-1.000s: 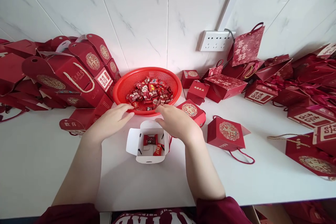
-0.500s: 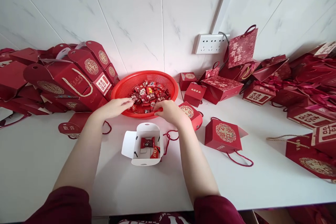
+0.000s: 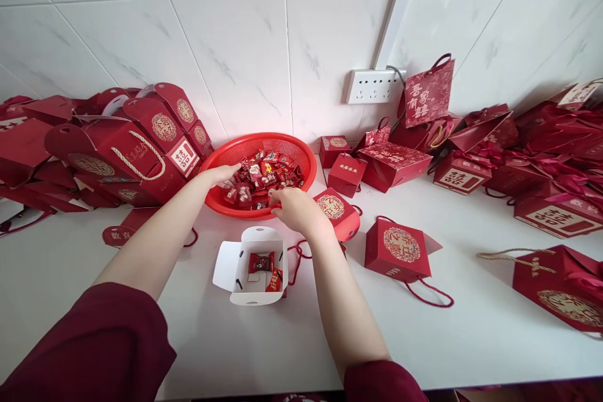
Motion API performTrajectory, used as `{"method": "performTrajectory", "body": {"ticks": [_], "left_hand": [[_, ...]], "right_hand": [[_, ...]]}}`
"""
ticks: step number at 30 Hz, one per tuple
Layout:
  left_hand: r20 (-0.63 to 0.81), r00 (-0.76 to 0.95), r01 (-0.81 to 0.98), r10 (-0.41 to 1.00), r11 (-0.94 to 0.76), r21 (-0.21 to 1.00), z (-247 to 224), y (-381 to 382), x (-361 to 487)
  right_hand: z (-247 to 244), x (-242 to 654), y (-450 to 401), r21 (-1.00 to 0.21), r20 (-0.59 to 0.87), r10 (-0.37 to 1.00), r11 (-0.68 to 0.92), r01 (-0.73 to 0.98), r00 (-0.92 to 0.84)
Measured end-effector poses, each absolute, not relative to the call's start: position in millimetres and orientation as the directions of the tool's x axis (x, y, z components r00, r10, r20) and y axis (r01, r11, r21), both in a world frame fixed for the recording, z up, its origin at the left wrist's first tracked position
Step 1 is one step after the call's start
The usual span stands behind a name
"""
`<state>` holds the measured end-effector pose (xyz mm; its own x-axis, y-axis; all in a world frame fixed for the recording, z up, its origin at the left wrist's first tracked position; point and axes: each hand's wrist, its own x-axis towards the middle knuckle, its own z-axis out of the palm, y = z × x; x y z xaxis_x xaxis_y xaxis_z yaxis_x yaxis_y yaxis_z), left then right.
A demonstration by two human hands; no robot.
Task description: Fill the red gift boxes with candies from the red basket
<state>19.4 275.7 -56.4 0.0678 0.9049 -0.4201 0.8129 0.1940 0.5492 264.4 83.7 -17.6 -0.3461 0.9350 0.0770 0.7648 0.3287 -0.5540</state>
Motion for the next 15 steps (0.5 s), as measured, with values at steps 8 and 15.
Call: {"method": "performTrajectory", "body": {"ticks": [8, 15], "left_hand": [[-0.392, 0.142, 0.699, 0.909, 0.189, 0.69, -51, 277, 16], [-0.453, 0.024, 0.769, 0.891, 0.273, 0.578, -60, 273, 24]], "right_hand": [[-19, 264, 84, -0.565, 0.073, 0.937, 0.322, 0.76, -0.342], [-22, 264, 86, -0.558, 0.083, 0.932, 0.336, 0.759, -0.352]]}}
